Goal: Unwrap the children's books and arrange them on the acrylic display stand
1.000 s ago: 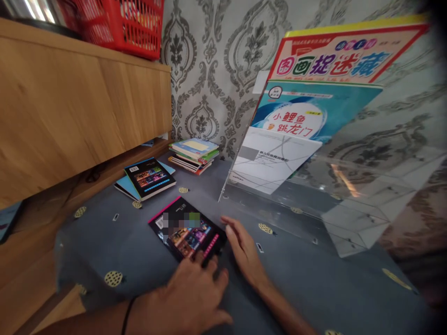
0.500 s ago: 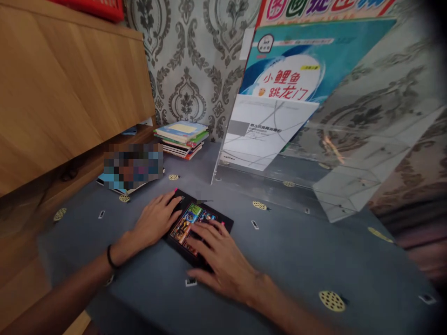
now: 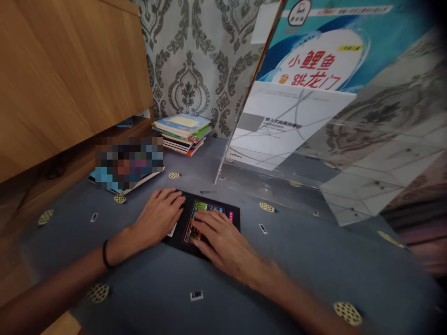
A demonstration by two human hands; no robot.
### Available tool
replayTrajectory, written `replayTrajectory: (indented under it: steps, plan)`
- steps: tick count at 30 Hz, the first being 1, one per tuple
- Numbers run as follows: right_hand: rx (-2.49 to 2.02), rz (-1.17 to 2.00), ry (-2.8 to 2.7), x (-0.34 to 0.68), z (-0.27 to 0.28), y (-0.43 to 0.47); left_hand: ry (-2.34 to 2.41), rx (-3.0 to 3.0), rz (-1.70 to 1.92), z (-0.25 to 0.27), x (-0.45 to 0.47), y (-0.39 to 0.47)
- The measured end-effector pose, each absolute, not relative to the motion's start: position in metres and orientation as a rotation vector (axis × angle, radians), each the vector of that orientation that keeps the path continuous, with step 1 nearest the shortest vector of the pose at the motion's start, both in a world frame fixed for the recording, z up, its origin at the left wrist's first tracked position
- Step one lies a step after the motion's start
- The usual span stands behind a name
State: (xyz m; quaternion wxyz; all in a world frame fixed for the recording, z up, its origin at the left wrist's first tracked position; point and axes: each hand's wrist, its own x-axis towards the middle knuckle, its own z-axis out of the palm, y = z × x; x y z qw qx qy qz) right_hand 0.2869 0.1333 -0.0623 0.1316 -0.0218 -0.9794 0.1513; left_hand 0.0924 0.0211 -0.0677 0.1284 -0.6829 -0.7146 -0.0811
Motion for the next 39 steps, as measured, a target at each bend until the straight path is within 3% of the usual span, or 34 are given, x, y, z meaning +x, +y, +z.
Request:
replayTrajectory:
  steps: [5,14,24,29,32,35,39]
  plan:
    - [-0.221,0.242,-2.894,0.247,-0.075,0.132,-2.057,-2.026,-0.26,-0.072,0.081,0.029]
    - [-0.287,0.305,-2.876,0.238,-0.082,0.135,-2.094,-2.028,-0.28,-0.082,0.08,0.031]
    - [-0.287,0.277,-2.879,0.251,-0.081,0.14,-2.128,-2.013,0.193,-0.058,0.099,0.045]
    - [-0.279,0.332,-2.858,0.255,-0.081,0.145,-2.093,-2.026,0.23,-0.052,0.101,0.051]
    - [-0.304,0.349,-2.843,0.26,-0.08,0.148,-2.108,-2.09,0.054,-0.052,0.083,0.052]
    - [-0.247,0.344,-2.852,0.262,-0.078,0.148,-2.14,-2.202,-0.345,-0.053,0.055,0.055]
    - [0.137,0.441,-2.865,0.255,-0.07,0.136,-2.224,-2.373,-0.837,-0.059,0.022,0.058]
